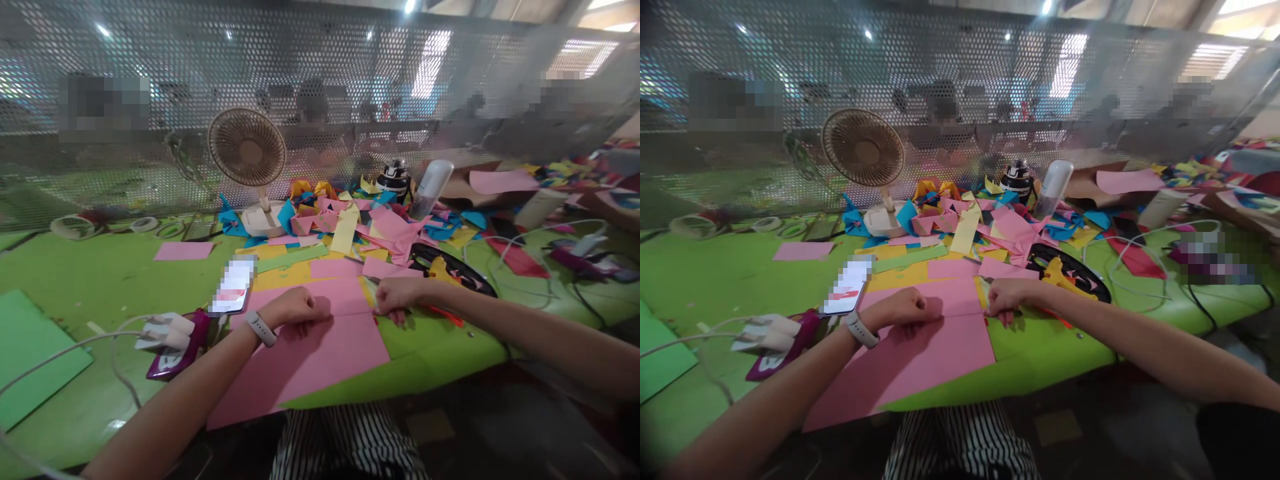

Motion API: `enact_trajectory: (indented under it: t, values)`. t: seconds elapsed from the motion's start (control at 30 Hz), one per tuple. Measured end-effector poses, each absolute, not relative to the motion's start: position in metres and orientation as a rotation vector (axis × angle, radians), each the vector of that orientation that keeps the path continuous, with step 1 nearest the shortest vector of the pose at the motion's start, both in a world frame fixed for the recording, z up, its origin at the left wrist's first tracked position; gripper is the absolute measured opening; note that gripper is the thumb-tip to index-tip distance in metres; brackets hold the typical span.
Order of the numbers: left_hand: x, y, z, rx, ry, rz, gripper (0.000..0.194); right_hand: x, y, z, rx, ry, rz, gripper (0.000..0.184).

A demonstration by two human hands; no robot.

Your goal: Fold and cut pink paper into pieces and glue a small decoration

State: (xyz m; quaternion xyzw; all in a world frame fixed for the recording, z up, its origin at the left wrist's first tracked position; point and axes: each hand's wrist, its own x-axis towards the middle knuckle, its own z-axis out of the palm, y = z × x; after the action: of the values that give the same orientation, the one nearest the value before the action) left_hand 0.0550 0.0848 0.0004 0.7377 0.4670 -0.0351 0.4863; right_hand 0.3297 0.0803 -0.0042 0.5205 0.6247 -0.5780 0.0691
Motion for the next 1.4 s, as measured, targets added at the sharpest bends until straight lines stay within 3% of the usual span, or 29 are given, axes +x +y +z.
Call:
enact_trajectory:
  t: [0.2,0.5,1.03,1.4]
  values:
    - [0.062,0.090,0.001,1.796,1.182,-0.129,0.049,0.300,0.080,0.000,1.564,1.964,-1.801,0.033]
    - [0.064,0.092,-0.001,1.753,1.212,-0.157,0.047,0.275,0.087,-0.020,1.448,1.908,-1.889,0.049]
    - [-0.025,0.081,0.015,1.669,1.430,-0.247,0.060,0.279,0.086,-0.020,1.423,1.930,-1.930,0.046]
    - [0.031,0.046,0.019,2.023,1.593,0.220,0.039,0.282,0.069,-0.025,1.535,2.134,-2.049,0.039]
